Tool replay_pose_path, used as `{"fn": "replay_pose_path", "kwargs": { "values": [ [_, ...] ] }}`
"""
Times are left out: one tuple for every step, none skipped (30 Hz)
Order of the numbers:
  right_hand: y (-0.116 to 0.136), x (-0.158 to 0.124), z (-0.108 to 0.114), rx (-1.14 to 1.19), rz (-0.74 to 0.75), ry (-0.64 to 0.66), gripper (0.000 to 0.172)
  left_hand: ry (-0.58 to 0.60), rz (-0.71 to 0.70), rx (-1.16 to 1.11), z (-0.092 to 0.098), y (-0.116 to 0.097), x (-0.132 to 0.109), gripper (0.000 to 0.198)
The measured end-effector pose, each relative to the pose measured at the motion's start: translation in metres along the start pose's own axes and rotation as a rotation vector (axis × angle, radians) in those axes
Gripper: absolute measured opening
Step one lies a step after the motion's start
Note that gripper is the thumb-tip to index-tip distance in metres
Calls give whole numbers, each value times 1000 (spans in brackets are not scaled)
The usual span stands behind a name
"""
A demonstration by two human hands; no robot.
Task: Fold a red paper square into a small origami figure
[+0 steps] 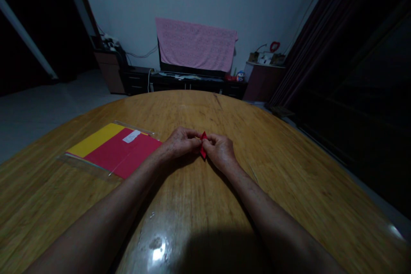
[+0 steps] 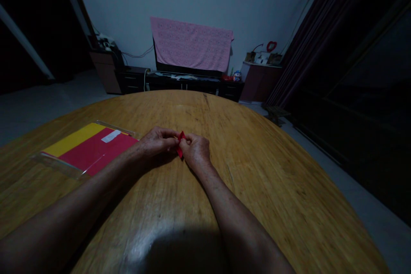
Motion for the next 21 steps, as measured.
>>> {"fn": "replay_pose_path", "kwargs": {
  "values": [
    [0, 0, 0, 9, -5, 20, 21, -5, 11, 4, 0, 0, 0, 10],
    [0, 0, -1, 20, -11, 48, 21, -9, 17, 0, 0, 0, -1, 11],
    [0, 0, -1, 29, -19, 79, 20, -9, 18, -9, 0, 0, -1, 13],
    [1, 0, -1, 37, -30, 110, 19, -10, 18, -18, 0, -1, -1, 14],
    [1, 0, -2, 43, -43, 137, 19, -14, 22, -20, 0, -1, -1, 14],
    [2, 0, -2, 51, -57, 158, 19, -20, 32, -14, 0, -1, -1, 14],
    [2, -1, -2, 62, -71, 177, 19, -32, 43, -5, 1, -1, 0, 15],
    [3, -1, -1, 74, -84, 195, 19, -39, 58, 8, 2, -1, 0, 16],
    [3, -1, -1, 84, -95, 210, 18, -41, 72, 18, 3, 0, 0, 18],
    [3, -1, -1, 93, -102, 225, 17, -32, 77, 21, 3, 1, 0, 19],
    [4, -2, -1, 104, -104, 244, 16, -14, 73, 14, 4, 1, 1, 19],
    [4, -2, -1, 115, -100, 265, 15, 2, 57, 0, 4, 1, 1, 17],
    [5, -3, -1, 131, -90, 292, 15, 14, 38, -13, 4, 1, 1, 13],
    [5, -3, -1, 149, -77, 324, 16, 20, 18, -24, 5, 1, 1, 7],
    [6, -4, -2, 170, -62, 362, 16, 23, 3, -23, 5, 1, 1, 2],
    [6, -5, -2, 189, -52, 397, 16, 28, -9, -17, 6, 0, 1, 7],
    [6, -5, -3, 206, -50, 420, 15, 33, -17, -12, 6, 0, 1, 13],
    [6, -6, -2, 221, -58, 427, 13, 38, -27, -11, 6, -1, 1, 17],
    [5, -6, -2, 245, -74, 419, 11, 38, -35, -9, 7, -2, 0, 20],
    [3, -6, -1, 281, -94, 395, 9, 29, -40, 1, 8, -3, 0, 20],
    [2, -5, 0, 332, -111, 366, 9, 12, -40, 21, 10, -5, -1, 21]
  ]
}}
Point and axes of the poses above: each hand's wrist, its own x-axis towards the middle knuckle, its own z-axis out of the back of the hand, y = z × x, the point moved 5 cm from there along x, towards the middle knuckle, and after that the axes turned 14 degrees about y, right-handed, at the moved point
